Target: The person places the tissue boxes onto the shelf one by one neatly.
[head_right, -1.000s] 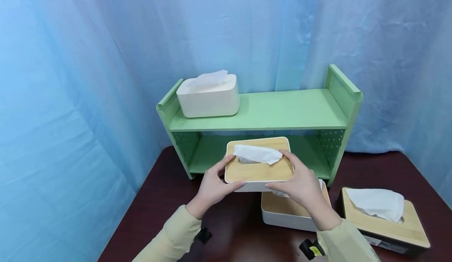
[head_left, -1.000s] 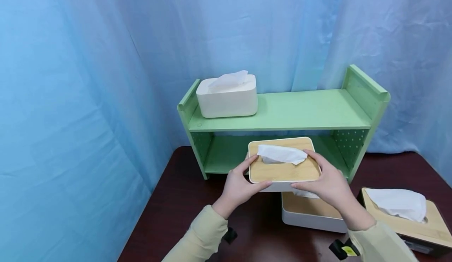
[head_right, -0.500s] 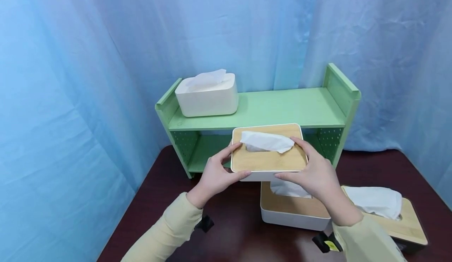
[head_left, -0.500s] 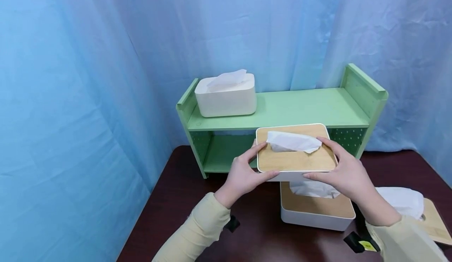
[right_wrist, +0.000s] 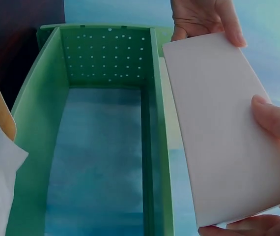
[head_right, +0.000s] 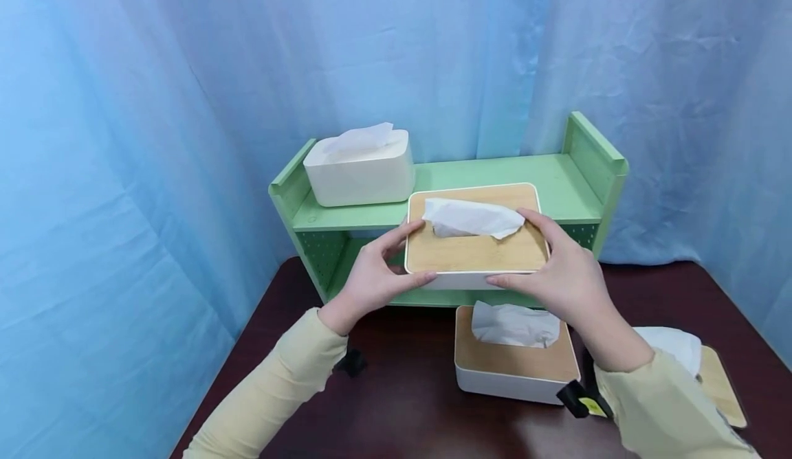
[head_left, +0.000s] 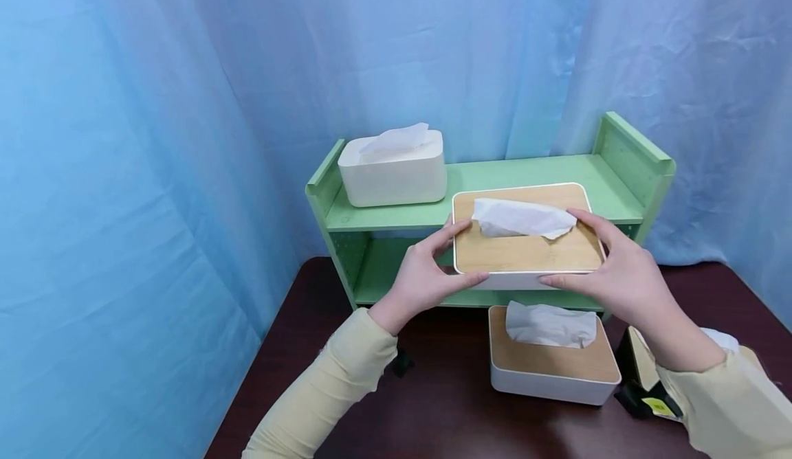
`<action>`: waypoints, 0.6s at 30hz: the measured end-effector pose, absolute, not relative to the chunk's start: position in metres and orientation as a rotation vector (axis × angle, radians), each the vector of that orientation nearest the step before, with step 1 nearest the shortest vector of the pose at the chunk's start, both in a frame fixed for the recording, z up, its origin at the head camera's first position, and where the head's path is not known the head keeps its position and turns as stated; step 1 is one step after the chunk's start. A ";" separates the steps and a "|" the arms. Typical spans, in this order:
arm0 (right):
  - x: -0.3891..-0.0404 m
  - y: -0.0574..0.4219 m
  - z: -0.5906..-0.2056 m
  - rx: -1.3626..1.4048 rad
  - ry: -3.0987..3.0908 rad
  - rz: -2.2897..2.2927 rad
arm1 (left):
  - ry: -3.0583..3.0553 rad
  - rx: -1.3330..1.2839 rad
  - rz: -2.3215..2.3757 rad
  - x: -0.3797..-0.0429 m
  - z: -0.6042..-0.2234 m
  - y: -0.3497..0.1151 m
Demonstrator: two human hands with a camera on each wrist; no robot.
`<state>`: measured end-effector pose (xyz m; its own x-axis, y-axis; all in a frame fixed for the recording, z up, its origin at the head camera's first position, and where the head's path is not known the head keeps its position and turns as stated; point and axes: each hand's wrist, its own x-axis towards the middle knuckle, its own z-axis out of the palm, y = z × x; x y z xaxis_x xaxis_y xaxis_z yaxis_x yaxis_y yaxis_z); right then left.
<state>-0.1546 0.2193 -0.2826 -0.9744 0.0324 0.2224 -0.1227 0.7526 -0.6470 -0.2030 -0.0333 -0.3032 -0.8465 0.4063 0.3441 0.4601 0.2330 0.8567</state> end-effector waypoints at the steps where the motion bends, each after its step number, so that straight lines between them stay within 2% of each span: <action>1: -0.156 0.219 -0.281 0.070 -2.730 1.033 | -2.434 -0.848 -1.713 -0.205 -0.302 -0.034; 18: -0.181 0.222 -0.285 0.101 -2.750 1.087 | -2.565 -0.782 -1.597 -0.228 -0.294 -0.030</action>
<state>-0.1812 0.2219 -0.2852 -0.9811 0.0038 0.1936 -0.1295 0.7302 -0.6708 -0.2282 -0.0297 -0.2944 -0.8741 0.4015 0.2734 0.4225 0.3507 0.8358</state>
